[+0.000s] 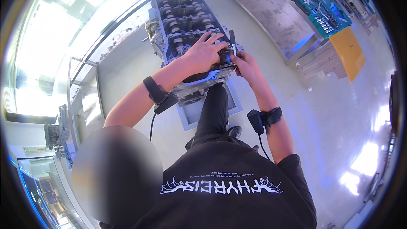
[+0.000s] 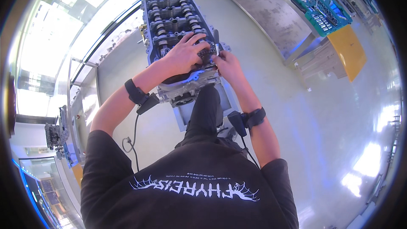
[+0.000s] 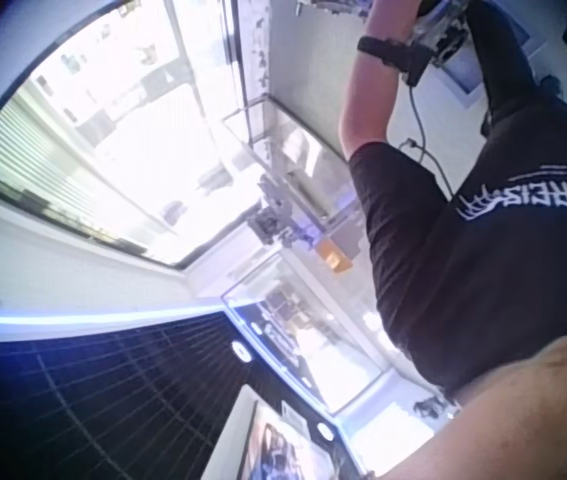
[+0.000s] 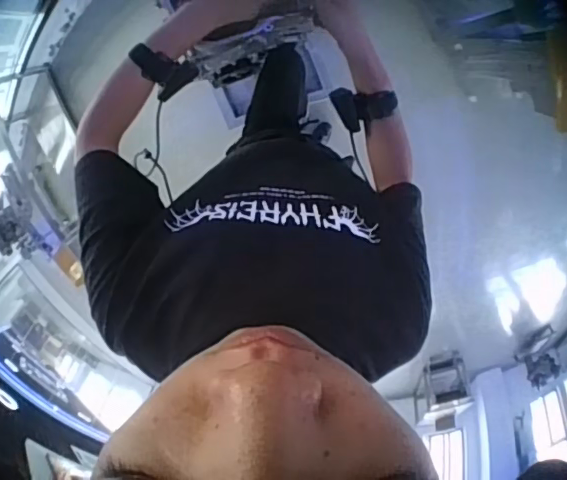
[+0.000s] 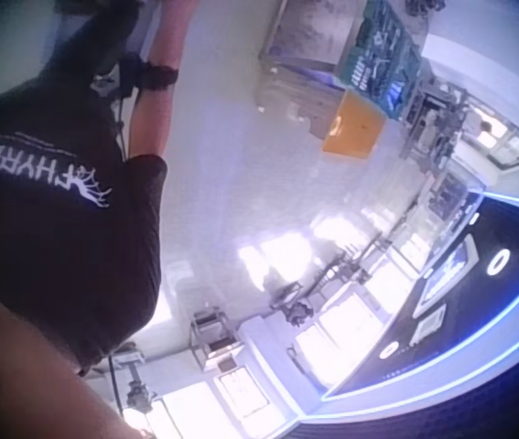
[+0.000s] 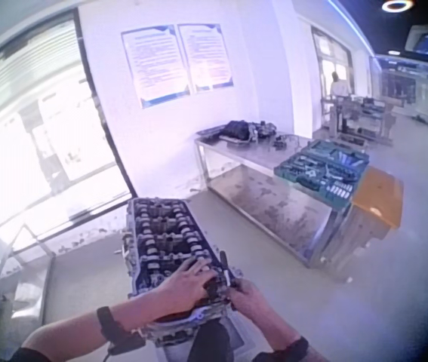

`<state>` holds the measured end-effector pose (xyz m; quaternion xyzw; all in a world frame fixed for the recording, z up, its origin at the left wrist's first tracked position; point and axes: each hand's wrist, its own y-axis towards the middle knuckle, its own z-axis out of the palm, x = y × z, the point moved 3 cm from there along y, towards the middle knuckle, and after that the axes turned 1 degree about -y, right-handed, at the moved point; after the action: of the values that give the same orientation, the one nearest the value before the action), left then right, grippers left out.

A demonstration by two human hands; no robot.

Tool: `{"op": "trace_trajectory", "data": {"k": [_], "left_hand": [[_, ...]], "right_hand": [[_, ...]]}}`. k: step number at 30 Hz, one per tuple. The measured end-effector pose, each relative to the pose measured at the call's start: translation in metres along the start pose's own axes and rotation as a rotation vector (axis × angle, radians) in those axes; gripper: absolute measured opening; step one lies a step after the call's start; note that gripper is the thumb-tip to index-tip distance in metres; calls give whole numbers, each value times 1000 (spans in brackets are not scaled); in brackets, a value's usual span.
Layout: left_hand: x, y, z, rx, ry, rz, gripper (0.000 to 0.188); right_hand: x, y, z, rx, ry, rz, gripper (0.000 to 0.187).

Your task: Inspecting and tightening bolts on an engine cylinder head assembly.

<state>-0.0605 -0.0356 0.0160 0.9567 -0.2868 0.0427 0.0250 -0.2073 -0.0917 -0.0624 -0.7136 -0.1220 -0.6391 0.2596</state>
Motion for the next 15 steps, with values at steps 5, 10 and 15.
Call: {"op": "trace_trajectory", "data": {"k": [5,10,15], "left_hand": [[3,-3,3,32,-33,-47,9],[3,0,1,43,-50,-43,10],[6,-2,5,22,-48,-42,11]], "right_hand": [[4,4,-8,101,-107,-52,26],[3,9,-14,106,-191,-96,29],[16,-14,-12,268,98,-213,36]]}}
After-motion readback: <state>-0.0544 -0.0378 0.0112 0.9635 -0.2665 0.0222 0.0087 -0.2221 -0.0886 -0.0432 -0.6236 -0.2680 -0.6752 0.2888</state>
